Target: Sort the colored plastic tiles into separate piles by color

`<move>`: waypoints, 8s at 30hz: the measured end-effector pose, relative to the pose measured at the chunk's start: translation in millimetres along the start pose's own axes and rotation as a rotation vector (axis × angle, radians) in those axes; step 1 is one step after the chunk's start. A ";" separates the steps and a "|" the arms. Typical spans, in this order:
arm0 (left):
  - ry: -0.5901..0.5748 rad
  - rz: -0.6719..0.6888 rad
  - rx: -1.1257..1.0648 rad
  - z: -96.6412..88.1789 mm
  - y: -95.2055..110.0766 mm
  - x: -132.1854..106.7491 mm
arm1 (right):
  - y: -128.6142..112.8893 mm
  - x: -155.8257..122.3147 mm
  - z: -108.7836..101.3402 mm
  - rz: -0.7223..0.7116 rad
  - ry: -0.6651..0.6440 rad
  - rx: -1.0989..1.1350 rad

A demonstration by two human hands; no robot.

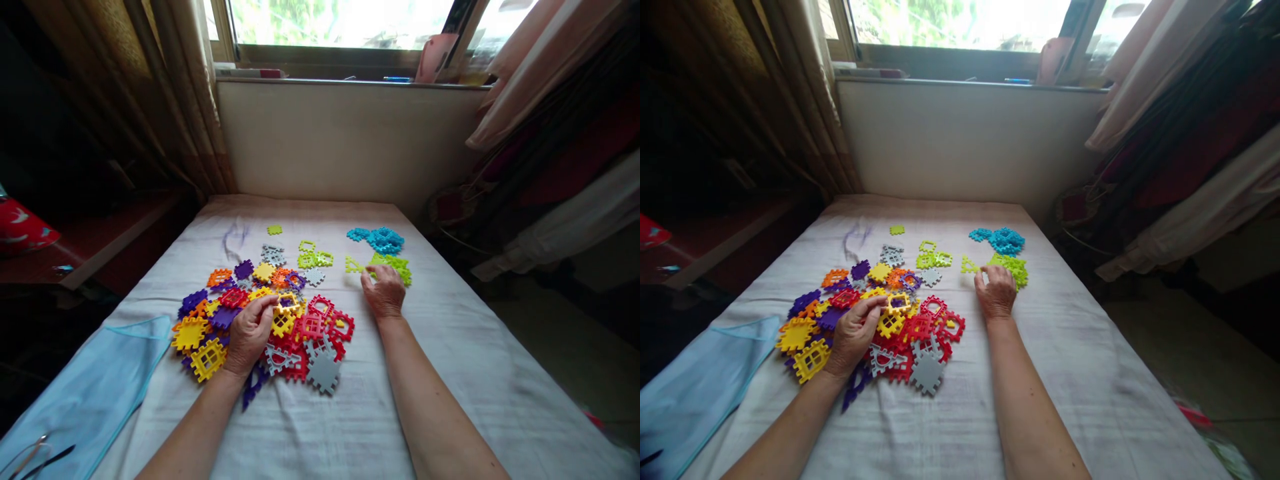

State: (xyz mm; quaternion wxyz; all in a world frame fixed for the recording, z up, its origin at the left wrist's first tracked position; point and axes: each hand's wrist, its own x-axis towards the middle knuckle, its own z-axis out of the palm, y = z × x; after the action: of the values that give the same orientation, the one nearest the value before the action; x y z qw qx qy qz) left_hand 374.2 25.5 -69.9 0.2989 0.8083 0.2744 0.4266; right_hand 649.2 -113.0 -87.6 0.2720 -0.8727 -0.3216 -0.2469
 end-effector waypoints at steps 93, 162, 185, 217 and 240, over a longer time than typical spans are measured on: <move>-0.052 -0.031 -0.049 2.0 -4.5 -2.6 | -119.2 63.8 60.1 -0.227 -0.687 -0.083; -0.090 -0.058 -0.030 0.5 -1.7 0.1 | -2.0 32.7 -31.6 0.236 -0.370 -0.085; -0.096 -0.059 -0.033 0.5 -0.8 0.1 | -60.7 11.7 -26.1 -0.216 -0.849 0.002; -0.107 -0.063 -0.015 0.3 1.0 0.5 | 32.4 39.8 -40.2 0.176 -0.574 0.086; -0.084 -0.033 -0.044 1.8 -2.2 -0.3 | -77.3 22.7 -0.4 -0.135 -0.600 0.096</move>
State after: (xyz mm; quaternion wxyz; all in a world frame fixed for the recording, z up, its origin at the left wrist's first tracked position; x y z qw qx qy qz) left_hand 375.2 26.4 -72.5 0.3347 0.8142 0.2655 0.3931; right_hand 610.5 -53.7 -49.1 0.1890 -0.8694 -0.4561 0.0199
